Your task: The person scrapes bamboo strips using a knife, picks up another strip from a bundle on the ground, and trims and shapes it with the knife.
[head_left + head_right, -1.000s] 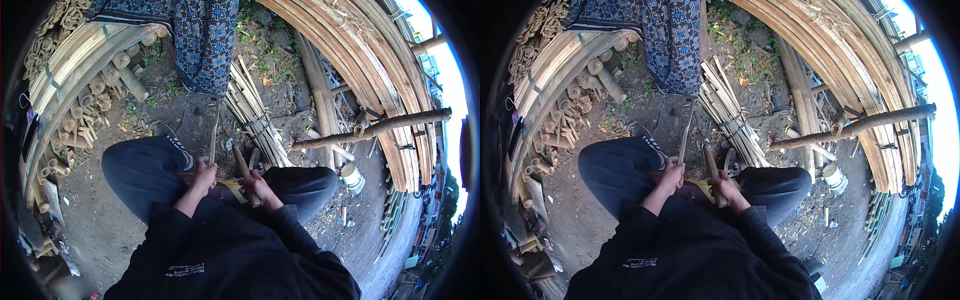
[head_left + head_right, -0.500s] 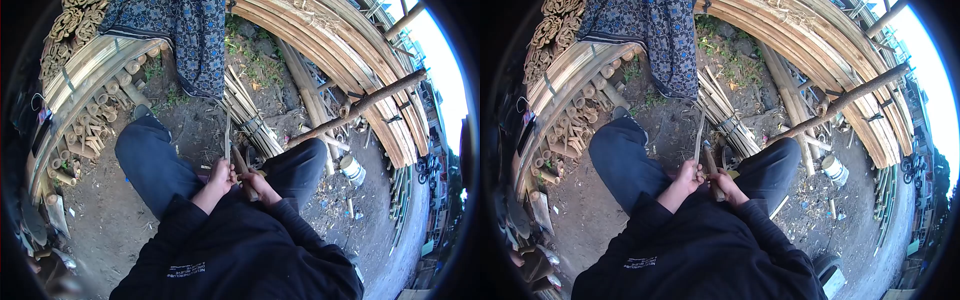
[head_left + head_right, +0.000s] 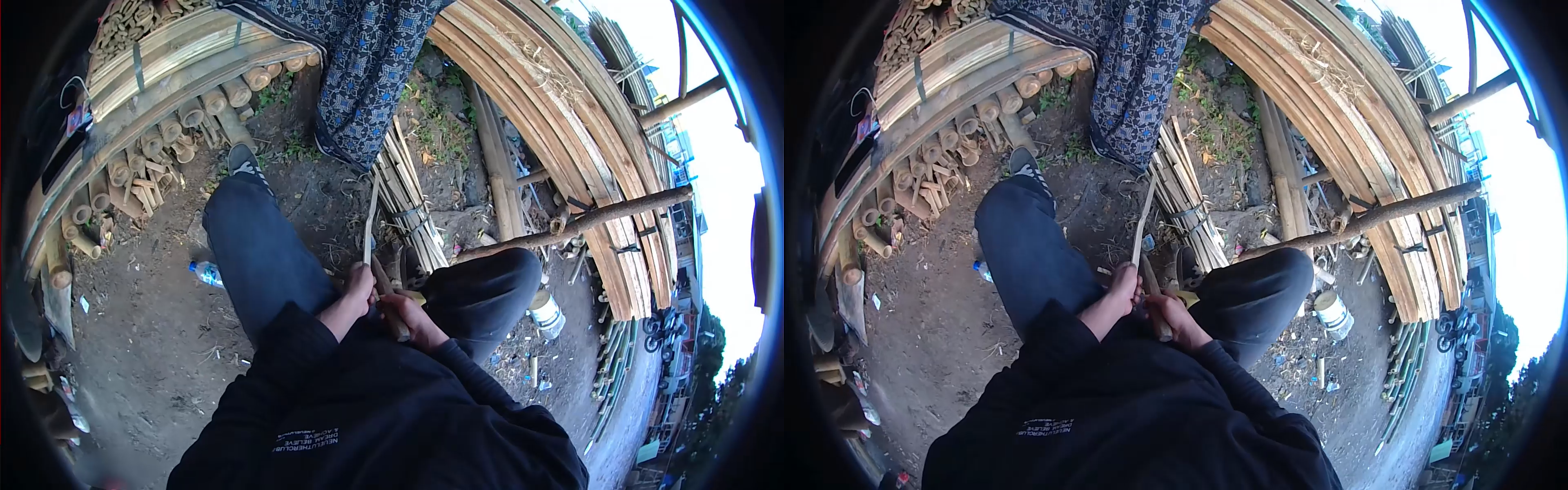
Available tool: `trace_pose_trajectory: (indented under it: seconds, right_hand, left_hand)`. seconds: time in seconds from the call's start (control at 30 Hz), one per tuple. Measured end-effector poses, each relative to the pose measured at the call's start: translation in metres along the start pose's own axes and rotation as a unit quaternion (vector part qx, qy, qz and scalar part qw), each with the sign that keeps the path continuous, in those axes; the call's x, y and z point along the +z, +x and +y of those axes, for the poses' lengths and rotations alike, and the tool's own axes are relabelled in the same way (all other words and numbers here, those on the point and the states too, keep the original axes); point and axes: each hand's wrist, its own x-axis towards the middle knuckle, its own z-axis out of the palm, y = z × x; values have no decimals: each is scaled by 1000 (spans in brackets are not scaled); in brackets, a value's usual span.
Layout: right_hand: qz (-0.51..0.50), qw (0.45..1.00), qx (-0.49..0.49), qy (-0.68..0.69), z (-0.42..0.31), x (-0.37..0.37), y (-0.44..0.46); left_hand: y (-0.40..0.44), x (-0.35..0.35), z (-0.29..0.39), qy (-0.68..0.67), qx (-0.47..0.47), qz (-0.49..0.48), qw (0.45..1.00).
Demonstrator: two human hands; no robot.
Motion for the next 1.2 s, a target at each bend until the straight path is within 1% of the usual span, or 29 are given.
trace_pose_trajectory:
  seconds: [0.07, 0.13, 0.17, 0.27, 0.33, 0.4, 0.47, 0.5, 0.57, 0.6, 0.63, 0.67, 0.7, 0.77, 0.8, 0.83, 0.87, 0.93, 0.97, 1.0, 1.03, 1.07, 1.13, 1.2]
  right_hand:
    - [-8, 1000, 3, -4, 1, 3, 1]
    - [11, 999, -31, 3, 2, 8, -3]
    - [-13, 999, -48, 4, -1, 10, -9]
    - [-12, 999, -31, -10, -6, 9, -15]
    - [-19, 999, -26, 13, -8, 3, -13]
    - [-24, 998, -56, 24, -17, 1, -15]
    - [-25, 998, -52, 19, -24, -8, -9]
    - [-22, 998, -49, 13, -28, -12, -5]
    - [-47, 998, -50, 4, -36, -18, 0]
    - [-63, 996, -56, -2, -40, -22, 4]
    - [-70, 996, -52, 0, -40, -28, 11]
    - [-46, 992, -74, -94, -41, -36, 21]
    - [-23, 978, -97, -183, -42, -43, 32]
    - [-46, 976, -100, -190, -71, -50, 32]
    - [-60, 972, -105, -203, -84, -56, 35]
    - [-63, 970, -141, -189, -86, -63, 45]
    - [8, 918, -218, -332, -96, -71, 50]
    - [8, 906, -148, -395, -104, -90, 77]
    - [4, 911, -142, -386, -100, -96, 85]
    - [44, 891, -162, -422, -95, -101, 93]
    - [83, 866, -182, -457, -93, -105, 99]
    - [78, 870, -179, -452, -90, -108, 102]
    - [44, 865, -214, -451, -79, -113, 102]
    - [29, 861, -214, -460, -74, -119, 114]
  left_hand:
    - [-1, 0, -1, -8, 8, 3, 1000]
    - [-1, -5, -1, -1, -13, -1, 1000]
    - [3, -7, -3, 1, -14, 1, 1000]
    - [9, -10, -6, 0, -18, 13, 1000]
    - [7, -9, -5, -10, -30, 52, 998]
    - [13, -15, -7, -14, -39, 44, 998]
    - [17, -18, -6, -13, -75, 51, 996]
    - [19, -20, -6, -17, -74, 58, 995]
    - [22, -21, -5, 5, -115, 41, 992]
    - [23, -22, -6, 3, -116, 49, 992]
    - [19, -21, -4, -5, -115, 34, 993]
    - [16, -18, 0, -12, -112, 19, 993]
    - [14, -16, 4, -9, -111, 28, 993]
    - [6, -15, 13, -46, -119, -29, 991]
    - [8, -17, 14, -36, -124, -18, 992]
    - [8, -18, 12, -33, -126, -16, 991]
    - [8, -17, 10, -31, -129, -15, 991]
    - [7, -10, 8, 3, -129, 7, 992]
    - [5, -6, 9, 30, -120, 21, 992]
    - [4, -3, 8, 38, -127, 28, 991]
    - [4, 2, 8, 58, -112, 22, 992]
    - [4, 5, 8, 76, -96, 17, 992]
    - [3, 11, 9, 72, -104, 29, 992]
    - [4, 15, 12, 69, -108, 34, 991]
